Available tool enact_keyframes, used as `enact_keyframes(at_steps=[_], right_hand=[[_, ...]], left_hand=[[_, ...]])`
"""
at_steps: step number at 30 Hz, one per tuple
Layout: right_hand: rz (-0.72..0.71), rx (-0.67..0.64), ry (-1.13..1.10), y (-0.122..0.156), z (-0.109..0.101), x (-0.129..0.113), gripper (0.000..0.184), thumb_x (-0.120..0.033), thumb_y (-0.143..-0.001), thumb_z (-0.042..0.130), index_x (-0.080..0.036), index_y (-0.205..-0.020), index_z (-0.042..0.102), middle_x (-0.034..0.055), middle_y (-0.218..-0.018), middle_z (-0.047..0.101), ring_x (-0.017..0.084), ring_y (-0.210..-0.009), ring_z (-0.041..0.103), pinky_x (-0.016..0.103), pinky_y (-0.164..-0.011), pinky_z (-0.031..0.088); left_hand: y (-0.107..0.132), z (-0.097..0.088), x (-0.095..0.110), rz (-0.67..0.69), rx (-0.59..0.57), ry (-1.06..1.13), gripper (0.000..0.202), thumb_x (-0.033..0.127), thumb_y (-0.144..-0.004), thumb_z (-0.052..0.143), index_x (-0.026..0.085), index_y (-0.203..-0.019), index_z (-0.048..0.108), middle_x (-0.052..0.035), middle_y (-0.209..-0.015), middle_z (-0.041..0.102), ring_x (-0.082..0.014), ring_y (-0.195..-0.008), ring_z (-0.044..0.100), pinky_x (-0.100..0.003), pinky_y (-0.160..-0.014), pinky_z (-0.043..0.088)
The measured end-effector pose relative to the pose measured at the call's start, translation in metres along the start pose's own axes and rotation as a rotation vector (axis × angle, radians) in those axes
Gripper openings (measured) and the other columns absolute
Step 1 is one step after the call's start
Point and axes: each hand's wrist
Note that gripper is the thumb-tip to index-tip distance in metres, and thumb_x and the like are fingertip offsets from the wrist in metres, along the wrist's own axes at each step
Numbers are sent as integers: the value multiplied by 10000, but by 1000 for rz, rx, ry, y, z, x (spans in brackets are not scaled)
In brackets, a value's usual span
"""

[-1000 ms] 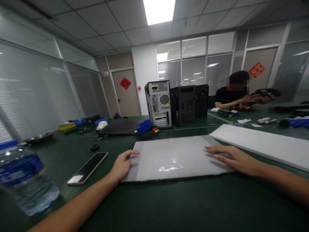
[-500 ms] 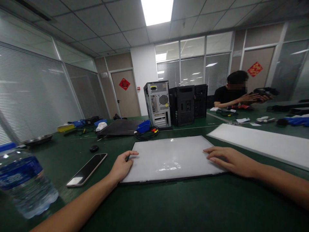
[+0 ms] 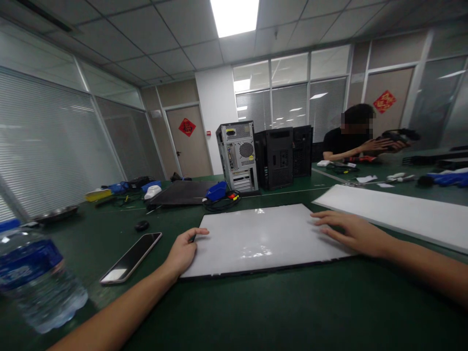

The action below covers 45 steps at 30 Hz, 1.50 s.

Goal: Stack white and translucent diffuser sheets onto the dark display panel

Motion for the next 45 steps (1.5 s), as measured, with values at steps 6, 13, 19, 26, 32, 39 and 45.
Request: enact_keyframes(at_steps=[6,13,19,26,32,39,45], right_hand=[[362,206,241,19,-11,99,710,-625,-867,520,-153,-1396,555,189,-1465,481,438,-1298,479,603,-1074,389],[481,114,269,36,-19,129,598,-637,-892,439,-161,-1132,709,223,-1099,694,425,-944,658,564,-762,512],[445,130,396,19,-20,86,504,-511,-913,392,-166,-1108,703,219,-974,697,411,-801,646,545,-645,476],[204,96,311,4,-18,-2,454,-509,-952,388,-245,-1190,670,83,-1086,715,275,-896,669,465,-803,522],[43,64,67,3,-13,-32,479,-552,-947,427,-286,-1293,626,57,-1282,654,249,-1021,667,450,-911,535],[189,-14,266,5,0,-6,570,-638,-937,377,-228,-1160,704,107,-1146,699,312,-986,657,537,-882,518],[70,-63,-49,4,1,-26,560,-596,-958,422,-331,-1445,493,28,-1470,510,280,-1312,504,499,-1103,411]], left_hand=[[-3,-1,-1,29,6,-19,521,-43,-642,459,185,-1017,741,-60,-1353,647,-238,-1181,644,-379,-1008,506],[-3,-1,-4,47,0,-32,481,-16,-690,459,193,-1018,741,-51,-1346,650,-231,-1208,632,-358,-1004,510],[-5,-2,-8,67,14,-51,459,-3,-702,479,204,-1012,747,-45,-1332,661,-223,-1180,647,-368,-1035,485],[-6,-2,-9,74,13,-53,466,10,-682,495,205,-1022,746,-39,-1309,674,-232,-1135,665,-342,-955,534],[-5,-1,-9,26,-23,-59,495,20,-702,482,204,-1097,715,-40,-1368,636,-153,-762,708,-237,-631,548],[-8,-3,-13,50,-19,-67,473,25,-714,488,204,-1086,721,-38,-1358,640,-171,-877,705,-234,-676,534],[-4,-1,-8,28,-27,-49,454,45,-721,504,204,-1090,713,-38,-1358,640,-136,-707,674,-221,-573,503]])
Point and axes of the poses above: each hand's wrist, its own y-axis away from the middle knuckle, its own z-axis out of the palm, x = y × z
